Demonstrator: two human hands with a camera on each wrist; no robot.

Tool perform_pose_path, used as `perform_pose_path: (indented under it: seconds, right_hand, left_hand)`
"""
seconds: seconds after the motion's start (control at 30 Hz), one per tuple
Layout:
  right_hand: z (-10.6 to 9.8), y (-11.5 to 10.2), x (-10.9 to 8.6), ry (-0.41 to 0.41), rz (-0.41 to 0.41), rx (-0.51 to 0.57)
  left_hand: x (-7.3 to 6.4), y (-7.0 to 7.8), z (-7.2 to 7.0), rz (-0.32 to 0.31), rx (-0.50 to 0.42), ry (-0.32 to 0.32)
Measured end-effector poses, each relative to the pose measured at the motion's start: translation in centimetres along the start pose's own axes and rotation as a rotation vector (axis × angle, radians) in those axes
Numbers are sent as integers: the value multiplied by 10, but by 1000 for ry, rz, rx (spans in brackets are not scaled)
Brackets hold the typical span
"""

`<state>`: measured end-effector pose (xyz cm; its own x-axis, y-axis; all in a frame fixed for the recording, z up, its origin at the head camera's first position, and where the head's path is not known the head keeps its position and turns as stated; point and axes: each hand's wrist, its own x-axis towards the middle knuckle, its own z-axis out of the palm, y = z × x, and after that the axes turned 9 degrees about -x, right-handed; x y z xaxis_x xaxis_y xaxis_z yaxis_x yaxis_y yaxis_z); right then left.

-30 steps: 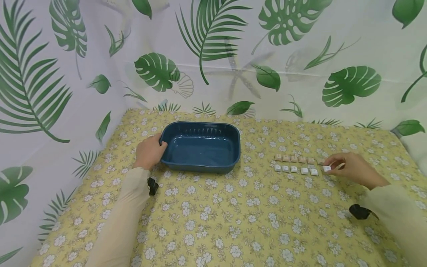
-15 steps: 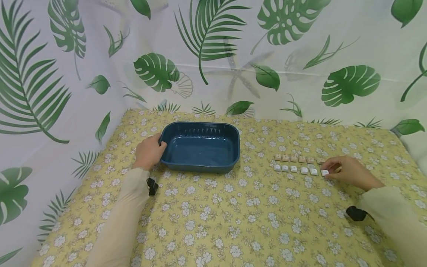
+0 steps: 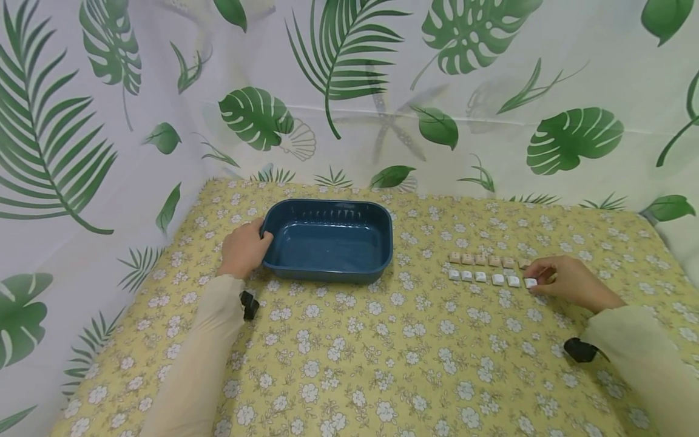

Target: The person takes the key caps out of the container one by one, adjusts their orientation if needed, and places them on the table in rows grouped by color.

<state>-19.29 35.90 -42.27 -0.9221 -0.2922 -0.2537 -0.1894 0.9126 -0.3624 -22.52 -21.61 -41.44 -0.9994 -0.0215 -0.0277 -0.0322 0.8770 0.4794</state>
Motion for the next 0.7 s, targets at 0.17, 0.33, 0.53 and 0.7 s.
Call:
perform_pose_path:
  seconds: [0.17, 0.33, 0.53, 0.7]
  right_hand:
    - [1, -1, 0, -14, 12, 14]
    - [1, -1, -1, -15, 17, 15]
    - [-1, -4, -4, 5, 7, 8]
    - [-6, -6, -10, 29, -27, 4]
  left_hand:
    - [0, -1, 0, -2, -9, -10]
    - [1, -1, 0, -6, -22, -16]
    - [1, -4, 0, -26, -56, -30]
    - [2, -9, -3, -39, -164, -59]
